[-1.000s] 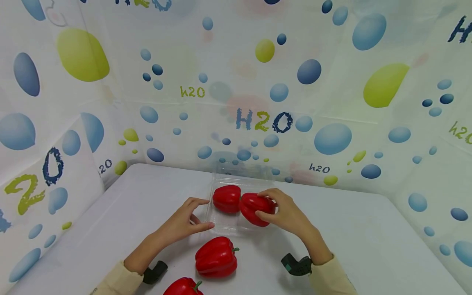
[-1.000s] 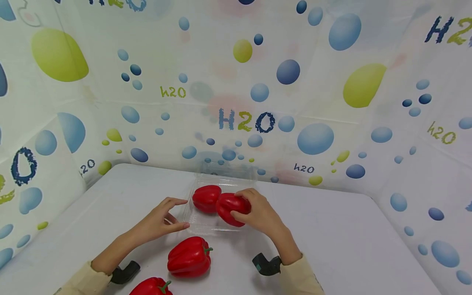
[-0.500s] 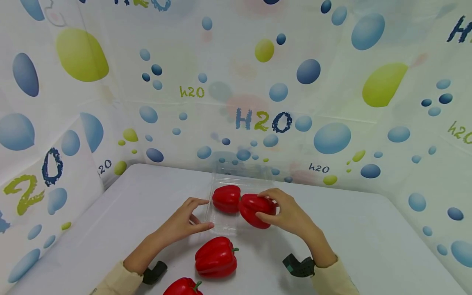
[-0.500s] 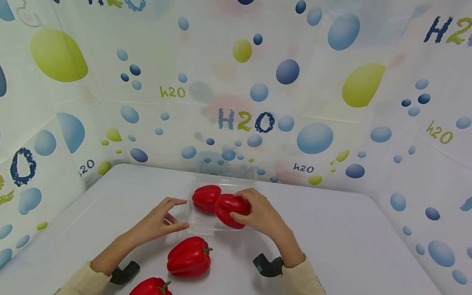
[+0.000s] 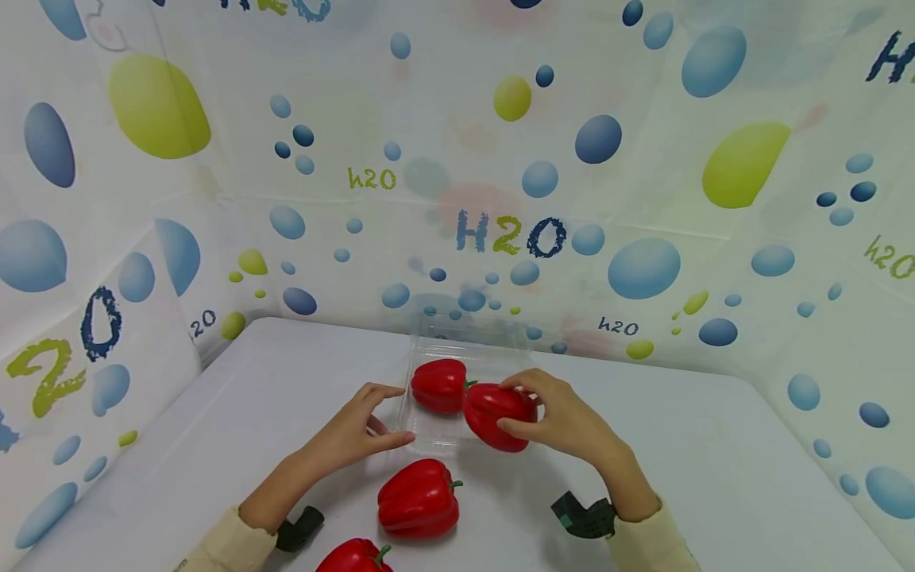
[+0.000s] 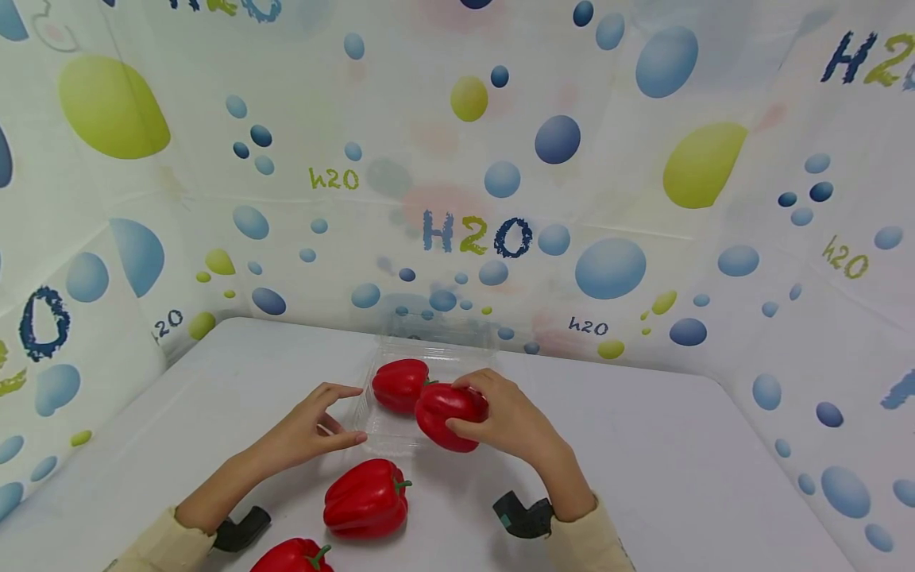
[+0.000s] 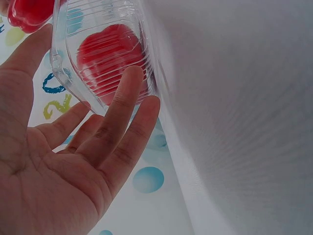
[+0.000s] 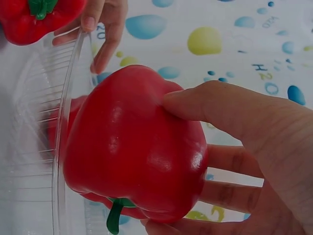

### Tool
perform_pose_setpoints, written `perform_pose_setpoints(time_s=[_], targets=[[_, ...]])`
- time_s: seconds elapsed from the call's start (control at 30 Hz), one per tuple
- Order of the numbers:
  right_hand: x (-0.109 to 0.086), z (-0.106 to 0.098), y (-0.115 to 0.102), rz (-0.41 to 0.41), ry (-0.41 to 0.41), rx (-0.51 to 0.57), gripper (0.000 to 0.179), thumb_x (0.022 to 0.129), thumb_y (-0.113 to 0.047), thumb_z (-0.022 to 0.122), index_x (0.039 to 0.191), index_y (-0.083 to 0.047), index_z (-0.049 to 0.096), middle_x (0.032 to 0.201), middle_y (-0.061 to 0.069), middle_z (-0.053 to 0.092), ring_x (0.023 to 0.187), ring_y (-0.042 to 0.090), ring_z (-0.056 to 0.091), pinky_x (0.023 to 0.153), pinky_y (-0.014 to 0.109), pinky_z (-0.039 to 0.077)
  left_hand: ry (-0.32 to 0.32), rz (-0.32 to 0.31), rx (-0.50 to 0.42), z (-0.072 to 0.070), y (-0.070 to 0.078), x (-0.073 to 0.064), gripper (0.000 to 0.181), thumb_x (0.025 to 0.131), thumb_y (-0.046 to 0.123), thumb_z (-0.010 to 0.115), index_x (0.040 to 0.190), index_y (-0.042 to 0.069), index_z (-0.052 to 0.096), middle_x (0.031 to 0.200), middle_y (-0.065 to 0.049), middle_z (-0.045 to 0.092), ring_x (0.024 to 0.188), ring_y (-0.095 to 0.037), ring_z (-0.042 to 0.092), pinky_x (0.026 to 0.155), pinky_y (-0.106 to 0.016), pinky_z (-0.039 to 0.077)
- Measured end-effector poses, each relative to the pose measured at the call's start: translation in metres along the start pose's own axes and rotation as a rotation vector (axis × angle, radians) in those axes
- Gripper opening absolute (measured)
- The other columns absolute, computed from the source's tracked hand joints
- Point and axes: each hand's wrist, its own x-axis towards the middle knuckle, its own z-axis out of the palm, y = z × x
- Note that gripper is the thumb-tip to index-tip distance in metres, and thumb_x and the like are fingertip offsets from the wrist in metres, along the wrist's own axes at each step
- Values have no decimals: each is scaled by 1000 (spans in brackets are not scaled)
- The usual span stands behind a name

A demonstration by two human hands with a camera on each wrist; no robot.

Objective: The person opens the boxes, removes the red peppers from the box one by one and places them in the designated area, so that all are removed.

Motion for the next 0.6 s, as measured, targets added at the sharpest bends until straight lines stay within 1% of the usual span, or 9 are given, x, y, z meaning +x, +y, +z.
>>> perform_pose_setpoints(time_s=[0.27,0.6], targets=[[-3,-3,-3,-11,-20,-18,49,80,-22,81,121,-7,59,117,10,61,105,27,58,71,29,59,2,3,2,0,1,0,75,78,37,82,139,9,49,135,-13,46,84,-13,64,69,-29,59],[-7,-11,-8,15,-42,-13,51,78,-24,82,120,-8,60,117,10,61,104,27,58,70,30,59,4,0,3,1,0,0,76,77,39,81,140,9,49,135,-14,47,85,-14,64,68,-29,59]])
